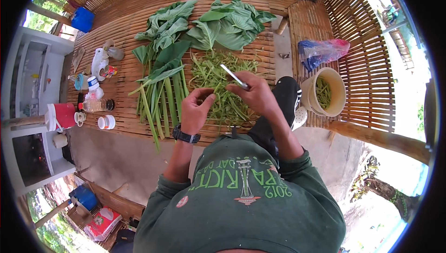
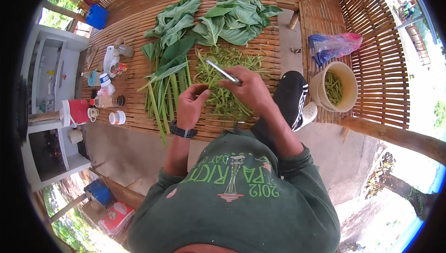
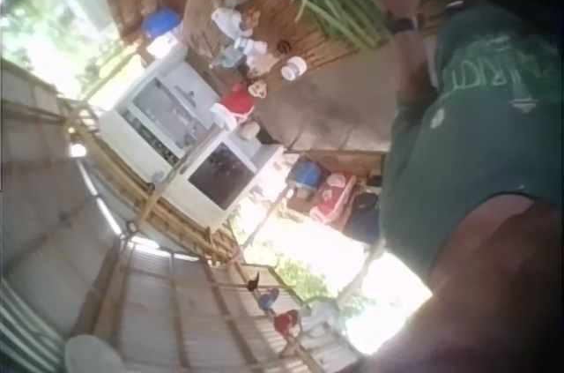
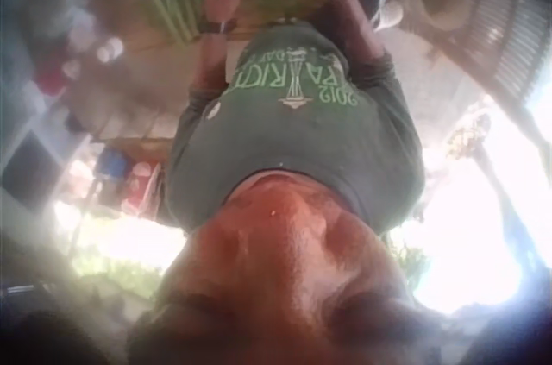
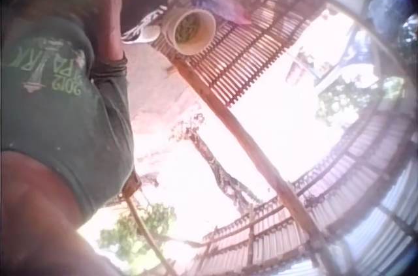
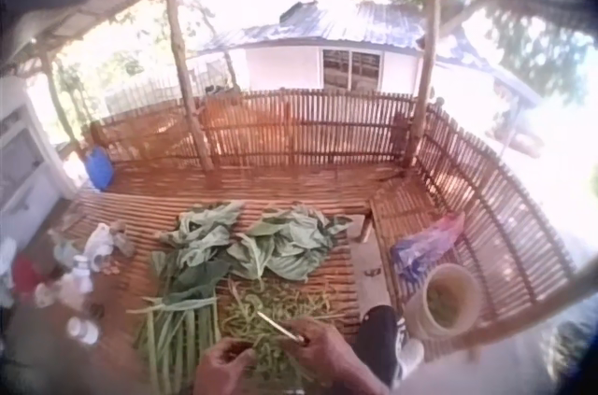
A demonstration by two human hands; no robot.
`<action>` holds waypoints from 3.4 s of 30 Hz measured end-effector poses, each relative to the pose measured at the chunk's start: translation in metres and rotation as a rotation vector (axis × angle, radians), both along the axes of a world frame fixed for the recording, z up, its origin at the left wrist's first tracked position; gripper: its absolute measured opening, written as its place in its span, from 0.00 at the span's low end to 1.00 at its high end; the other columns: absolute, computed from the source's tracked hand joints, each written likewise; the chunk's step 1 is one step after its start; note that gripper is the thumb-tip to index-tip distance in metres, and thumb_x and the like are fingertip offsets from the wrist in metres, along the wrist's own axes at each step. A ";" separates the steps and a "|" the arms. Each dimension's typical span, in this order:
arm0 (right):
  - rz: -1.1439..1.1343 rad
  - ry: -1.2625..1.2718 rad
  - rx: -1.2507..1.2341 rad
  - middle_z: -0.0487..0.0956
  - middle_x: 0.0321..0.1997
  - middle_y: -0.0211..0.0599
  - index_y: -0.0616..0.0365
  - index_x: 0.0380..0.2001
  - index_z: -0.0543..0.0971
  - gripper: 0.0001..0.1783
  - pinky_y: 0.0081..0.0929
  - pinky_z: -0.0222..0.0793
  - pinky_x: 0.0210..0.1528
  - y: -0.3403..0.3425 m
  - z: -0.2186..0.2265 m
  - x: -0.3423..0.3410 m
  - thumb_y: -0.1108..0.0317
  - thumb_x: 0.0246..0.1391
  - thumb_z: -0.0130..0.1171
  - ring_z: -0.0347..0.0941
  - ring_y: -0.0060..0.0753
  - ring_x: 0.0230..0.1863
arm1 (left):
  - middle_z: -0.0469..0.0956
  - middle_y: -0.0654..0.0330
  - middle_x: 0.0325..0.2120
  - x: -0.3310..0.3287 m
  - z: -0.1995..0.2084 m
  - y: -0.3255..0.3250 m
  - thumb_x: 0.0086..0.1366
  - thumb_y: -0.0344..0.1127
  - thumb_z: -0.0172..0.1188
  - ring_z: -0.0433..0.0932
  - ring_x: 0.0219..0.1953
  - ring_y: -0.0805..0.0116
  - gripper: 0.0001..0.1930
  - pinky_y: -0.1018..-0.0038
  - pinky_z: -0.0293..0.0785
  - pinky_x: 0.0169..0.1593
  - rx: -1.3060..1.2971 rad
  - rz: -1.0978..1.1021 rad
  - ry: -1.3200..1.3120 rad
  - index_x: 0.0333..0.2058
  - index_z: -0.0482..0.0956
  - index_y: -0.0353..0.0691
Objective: The person peels long green vegetable stems with a knife, removing thin strips and placing them on a bamboo table. The person repeatedly picks up stems, peels them, and discards the peelings while working in an open-air setting.
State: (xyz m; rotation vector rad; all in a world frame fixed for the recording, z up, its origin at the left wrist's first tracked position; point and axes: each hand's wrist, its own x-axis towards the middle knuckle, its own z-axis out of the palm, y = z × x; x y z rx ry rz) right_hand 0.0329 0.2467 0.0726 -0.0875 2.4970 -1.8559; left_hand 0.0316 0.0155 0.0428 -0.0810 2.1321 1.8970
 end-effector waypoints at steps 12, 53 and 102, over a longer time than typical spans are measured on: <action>-0.158 -0.119 0.143 0.76 0.26 0.52 0.63 0.34 0.78 0.18 0.48 0.66 0.32 -0.046 -0.006 0.006 0.56 0.67 0.65 0.72 0.60 0.27 | 0.83 0.65 0.34 0.003 -0.019 -0.006 0.72 0.29 0.66 0.80 0.32 0.75 0.11 0.78 0.75 0.35 0.505 0.077 -0.338 0.50 0.81 0.37; -0.074 -0.514 -0.730 0.77 0.30 0.26 0.60 0.39 0.81 0.09 0.25 0.59 0.20 -0.077 -0.063 -0.005 0.65 0.68 0.66 0.64 0.20 0.18 | 0.85 0.61 0.40 0.001 -0.035 0.008 0.72 0.28 0.65 0.83 0.40 0.74 0.06 0.78 0.78 0.41 0.800 0.418 -0.050 0.46 0.80 0.39; -0.307 -0.600 -0.215 0.66 0.20 0.12 0.58 0.45 0.85 0.13 0.17 0.48 0.20 0.119 -0.062 0.082 0.59 0.69 0.66 0.56 0.08 0.17 | 0.87 0.57 0.36 -0.048 -0.117 -0.065 0.67 0.29 0.66 0.85 0.37 0.63 0.10 0.67 0.81 0.45 -0.461 0.202 0.276 0.46 0.83 0.39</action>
